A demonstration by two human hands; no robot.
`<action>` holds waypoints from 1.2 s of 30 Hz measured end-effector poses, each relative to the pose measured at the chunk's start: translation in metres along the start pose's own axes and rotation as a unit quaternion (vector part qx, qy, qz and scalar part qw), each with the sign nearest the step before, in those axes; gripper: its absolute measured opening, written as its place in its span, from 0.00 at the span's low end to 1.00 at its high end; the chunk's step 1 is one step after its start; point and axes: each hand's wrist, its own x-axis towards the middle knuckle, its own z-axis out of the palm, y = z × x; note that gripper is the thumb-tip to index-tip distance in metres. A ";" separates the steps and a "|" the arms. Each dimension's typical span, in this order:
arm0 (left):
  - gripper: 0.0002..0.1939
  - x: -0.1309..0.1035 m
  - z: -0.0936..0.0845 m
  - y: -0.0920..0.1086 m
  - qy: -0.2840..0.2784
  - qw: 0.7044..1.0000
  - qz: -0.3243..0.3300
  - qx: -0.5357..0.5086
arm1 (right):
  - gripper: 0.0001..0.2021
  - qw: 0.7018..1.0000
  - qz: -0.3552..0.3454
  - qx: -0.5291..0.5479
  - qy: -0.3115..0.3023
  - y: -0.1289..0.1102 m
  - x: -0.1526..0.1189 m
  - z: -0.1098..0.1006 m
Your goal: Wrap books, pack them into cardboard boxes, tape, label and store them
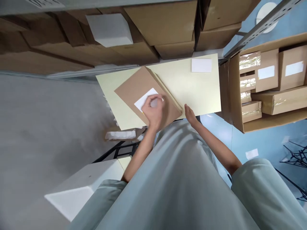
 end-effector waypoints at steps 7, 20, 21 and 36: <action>0.05 0.183 -0.015 -0.014 -0.105 0.993 -0.001 0.056 | 0.26 0.973 0.151 0.159 -0.071 -0.017 -0.025 0.033; 0.26 0.122 -0.138 0.026 -0.068 0.988 -0.023 0.139 | 0.28 0.941 -0.319 -0.058 0.099 -0.075 -0.101 0.018; 0.26 0.109 -0.138 0.021 -0.072 0.982 -0.035 0.169 | 0.30 0.922 -0.352 -0.101 0.123 -0.079 -0.099 0.014; 0.18 0.061 -0.102 -0.020 -0.108 0.957 -0.096 0.251 | 0.32 0.886 -0.214 -0.360 0.199 -0.081 -0.060 0.008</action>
